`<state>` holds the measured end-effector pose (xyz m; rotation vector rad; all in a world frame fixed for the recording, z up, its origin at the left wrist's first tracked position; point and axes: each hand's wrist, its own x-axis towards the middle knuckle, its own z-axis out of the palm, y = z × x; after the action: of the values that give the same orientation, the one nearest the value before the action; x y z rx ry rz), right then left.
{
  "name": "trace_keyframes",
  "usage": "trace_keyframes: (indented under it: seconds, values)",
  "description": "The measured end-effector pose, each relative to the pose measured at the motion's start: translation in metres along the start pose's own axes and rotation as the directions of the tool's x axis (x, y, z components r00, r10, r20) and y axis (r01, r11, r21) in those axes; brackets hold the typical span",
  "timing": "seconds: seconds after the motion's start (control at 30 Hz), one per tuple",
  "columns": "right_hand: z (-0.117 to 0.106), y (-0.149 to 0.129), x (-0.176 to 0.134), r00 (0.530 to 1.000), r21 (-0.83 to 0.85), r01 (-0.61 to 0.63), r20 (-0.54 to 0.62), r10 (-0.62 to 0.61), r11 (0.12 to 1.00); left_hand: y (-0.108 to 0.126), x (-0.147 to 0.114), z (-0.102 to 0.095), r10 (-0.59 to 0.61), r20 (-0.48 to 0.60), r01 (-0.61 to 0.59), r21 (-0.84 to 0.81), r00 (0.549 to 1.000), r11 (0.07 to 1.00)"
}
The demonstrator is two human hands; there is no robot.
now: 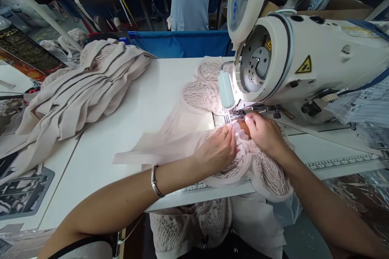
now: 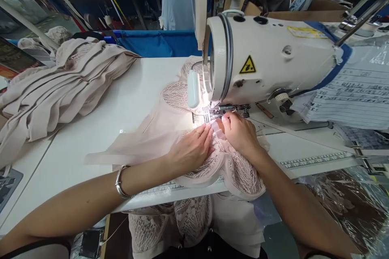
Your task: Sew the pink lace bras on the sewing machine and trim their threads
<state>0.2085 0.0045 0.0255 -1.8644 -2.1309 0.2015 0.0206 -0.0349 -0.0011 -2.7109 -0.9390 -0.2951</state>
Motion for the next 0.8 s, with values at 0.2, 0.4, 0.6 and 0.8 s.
trace_keyframes:
  seconds: [0.2, 0.4, 0.6, 0.8]
  values:
    - [-0.001, -0.008, 0.005, 0.995, 0.03, -0.073, 0.069, 0.071, 0.997, -0.002, 0.001, -0.001, 0.005, -0.006, -0.005, -0.004, 1.0, 1.0]
    - [0.001, -0.017, 0.014, 0.991, 0.027, -0.078, 0.109, 0.074, 0.997, -0.002, 0.001, 0.0, 0.008, -0.016, -0.008, 0.004, 1.0, 1.0]
    - [0.0, -0.016, 0.013, 0.987, 0.036, -0.141, 0.082, 0.138, 0.989, -0.003, 0.001, -0.002, 0.015, -0.002, -0.015, 0.027, 1.0, 1.0]
    - [-0.004, -0.002, 0.002, 0.988, 0.117, -0.146, 0.057, 0.14, 0.982, -0.004, 0.0, -0.001, -0.003, -0.06, 0.004, 0.022, 0.998, 1.0]
